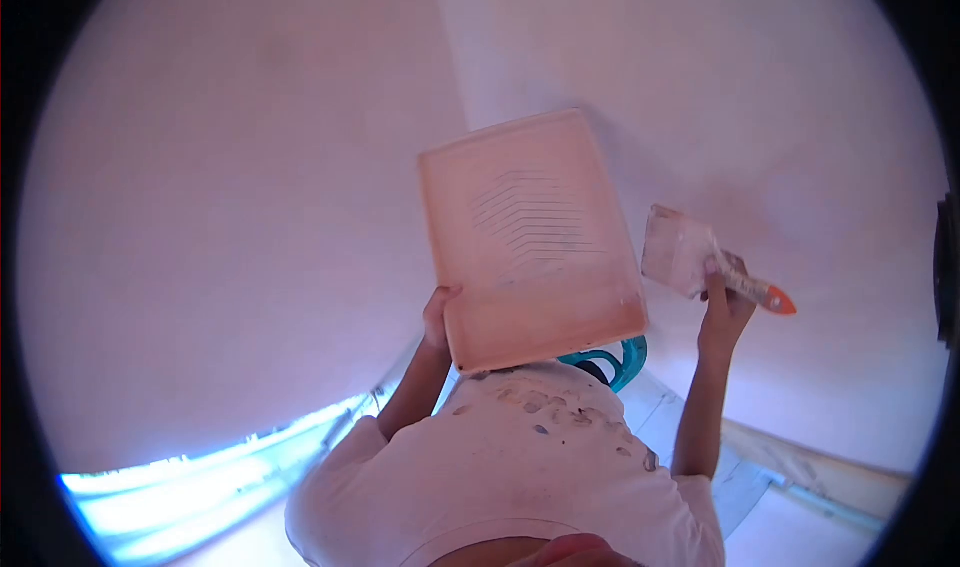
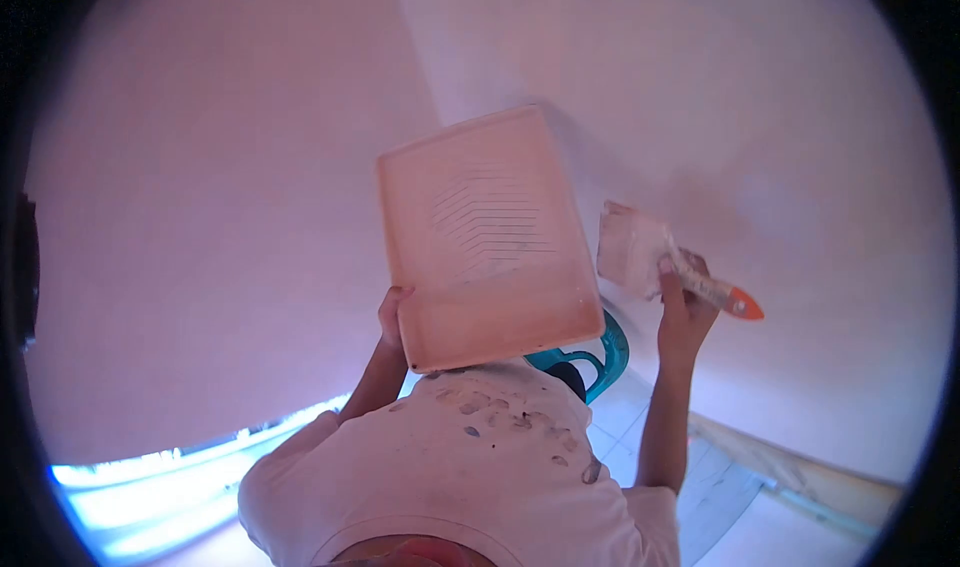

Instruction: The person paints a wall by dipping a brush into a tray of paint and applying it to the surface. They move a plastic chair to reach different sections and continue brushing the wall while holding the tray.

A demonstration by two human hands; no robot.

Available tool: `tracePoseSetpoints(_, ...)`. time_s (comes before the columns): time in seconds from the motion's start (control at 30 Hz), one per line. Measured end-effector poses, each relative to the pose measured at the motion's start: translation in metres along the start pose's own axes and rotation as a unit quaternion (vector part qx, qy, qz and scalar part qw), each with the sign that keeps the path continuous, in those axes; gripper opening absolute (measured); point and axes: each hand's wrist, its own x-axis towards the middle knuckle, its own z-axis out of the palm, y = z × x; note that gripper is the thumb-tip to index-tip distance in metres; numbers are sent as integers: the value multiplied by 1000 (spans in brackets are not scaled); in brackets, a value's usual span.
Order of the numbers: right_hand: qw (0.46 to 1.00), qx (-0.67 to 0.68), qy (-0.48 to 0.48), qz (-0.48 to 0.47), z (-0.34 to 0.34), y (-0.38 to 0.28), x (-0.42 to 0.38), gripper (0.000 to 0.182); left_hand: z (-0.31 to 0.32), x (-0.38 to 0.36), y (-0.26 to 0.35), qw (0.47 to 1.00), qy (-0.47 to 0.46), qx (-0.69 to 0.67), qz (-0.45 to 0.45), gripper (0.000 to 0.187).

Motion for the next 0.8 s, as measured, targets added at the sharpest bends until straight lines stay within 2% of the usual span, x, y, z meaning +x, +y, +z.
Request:
tracePoseSetpoints(0.07,999,37,-5,-29,31,15,-13,25,-24,11,-20,1000,-12,0,-15,51)
tracePoseSetpoints(0.1,996,14,-51,-71,38,9,-10,25,-27,11,-26,1000,2,-11,-15,51)
tracePoseSetpoints(0.13,995,13,-67,-70,46,-1,-5,25,-28,13,-30,999,-14,-34,-15,51)
tracePoseSetpoints(0.2,973,-106,-181,-100,69,-34,10,23,-24,12,-20,997,-19,-69,-6,51)
tracePoseSetpoints(0.23,969,-100,-212,-74,78,-41,13,25,-23,8,-20,998,-25,-50,17,53)
tracePoseSetpoints(0.33,951,-52,-291,-90,130,-84,13,33,-16,1,-23,997,-19,-32,69,58)
tracePoseSetpoints(0.4,926,-31,-371,-66,151,-99,2,41,-4,-7,-34,995,-16,-30,97,60)
tracePoseSetpoints(0.5,906,-4,-413,-98,201,-83,-8,44,11,-5,-31,992,-28,-48,115,63)
tracePoseSetpoints(0.57,869,-144,-429,-200,212,-70,-30,39,13,-20,-37,992,-59,-24,108,65)
tracePoseSetpoints(0.6,865,-143,-435,-204,211,-65,-34,39,15,-29,-41,992,-54,-28,114,65)
tracePoseSetpoints(0.7,853,-84,-501,-118,210,-50,-12,41,20,-34,-46,990,-39,-95,97,68)
tracePoseSetpoints(0.77,879,-40,-474,14,193,-71,11,41,21,-33,-55,989,-10,-109,104,70)
tracePoseSetpoints(0.8,893,1,-448,34,182,-95,20,42,22,-35,-57,988,-9,-111,110,70)
